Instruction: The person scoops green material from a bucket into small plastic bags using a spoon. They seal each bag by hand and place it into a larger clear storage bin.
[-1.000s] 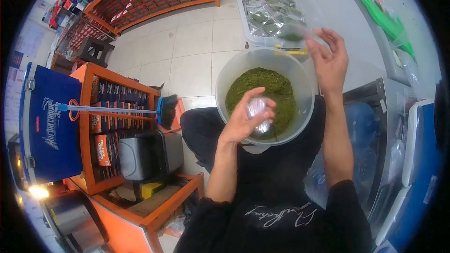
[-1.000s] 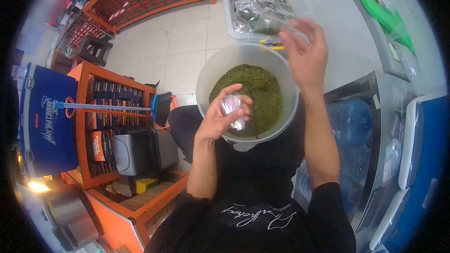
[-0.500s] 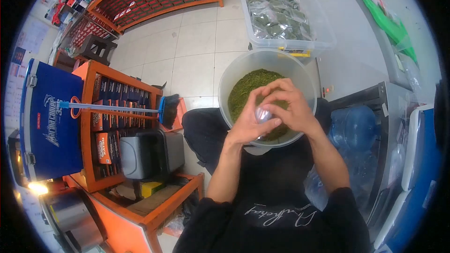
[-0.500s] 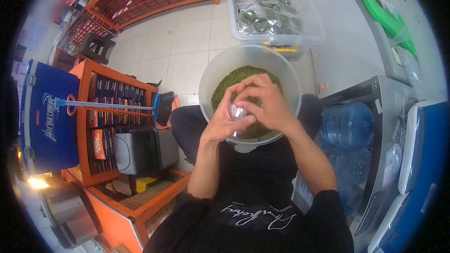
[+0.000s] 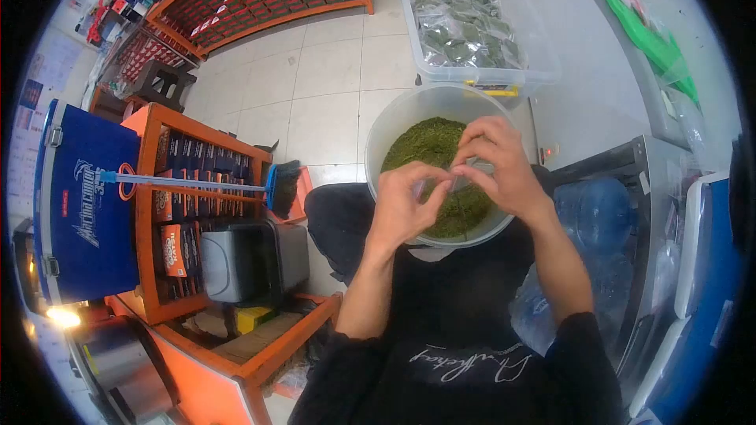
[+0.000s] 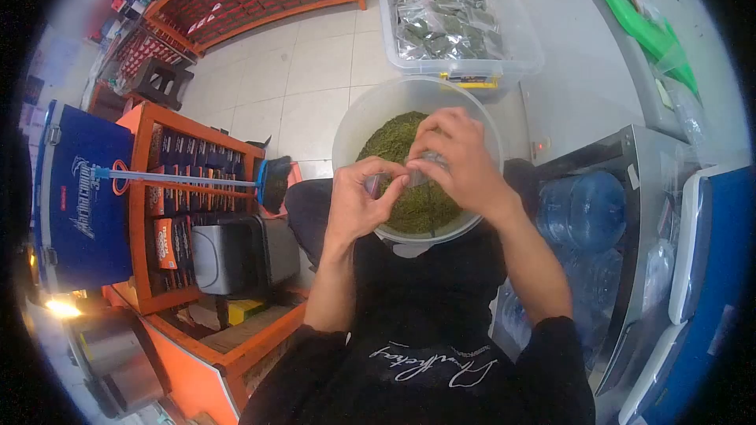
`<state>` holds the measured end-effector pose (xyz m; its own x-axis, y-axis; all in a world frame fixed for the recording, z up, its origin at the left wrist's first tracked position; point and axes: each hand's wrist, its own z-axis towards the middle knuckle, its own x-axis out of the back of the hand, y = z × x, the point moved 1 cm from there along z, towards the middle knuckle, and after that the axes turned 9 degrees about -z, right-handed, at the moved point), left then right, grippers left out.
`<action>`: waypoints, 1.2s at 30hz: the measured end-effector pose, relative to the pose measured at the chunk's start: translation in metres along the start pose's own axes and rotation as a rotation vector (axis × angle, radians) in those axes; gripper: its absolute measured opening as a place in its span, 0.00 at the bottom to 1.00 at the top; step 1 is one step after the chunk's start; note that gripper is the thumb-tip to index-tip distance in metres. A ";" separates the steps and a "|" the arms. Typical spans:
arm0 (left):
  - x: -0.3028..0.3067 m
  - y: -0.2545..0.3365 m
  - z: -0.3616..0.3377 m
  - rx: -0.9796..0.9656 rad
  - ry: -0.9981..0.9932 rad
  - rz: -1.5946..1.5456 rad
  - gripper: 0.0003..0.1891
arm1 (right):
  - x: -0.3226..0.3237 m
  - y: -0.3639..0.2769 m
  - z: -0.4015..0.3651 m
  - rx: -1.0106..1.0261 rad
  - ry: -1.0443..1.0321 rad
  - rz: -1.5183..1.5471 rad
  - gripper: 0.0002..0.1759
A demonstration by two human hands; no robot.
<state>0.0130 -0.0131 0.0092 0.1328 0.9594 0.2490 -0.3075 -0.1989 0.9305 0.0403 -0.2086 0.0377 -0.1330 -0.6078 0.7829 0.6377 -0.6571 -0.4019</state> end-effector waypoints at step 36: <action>0.040 -0.020 -0.014 -0.243 0.291 0.019 0.25 | -0.068 0.018 -0.011 -0.609 -0.789 -0.126 0.20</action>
<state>0.0117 0.0319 -0.0036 -0.1370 0.9797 0.1464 -0.5262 -0.1972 0.8272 0.0527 -0.1845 -0.0281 0.5092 -0.1938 0.8385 0.1273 -0.9466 -0.2961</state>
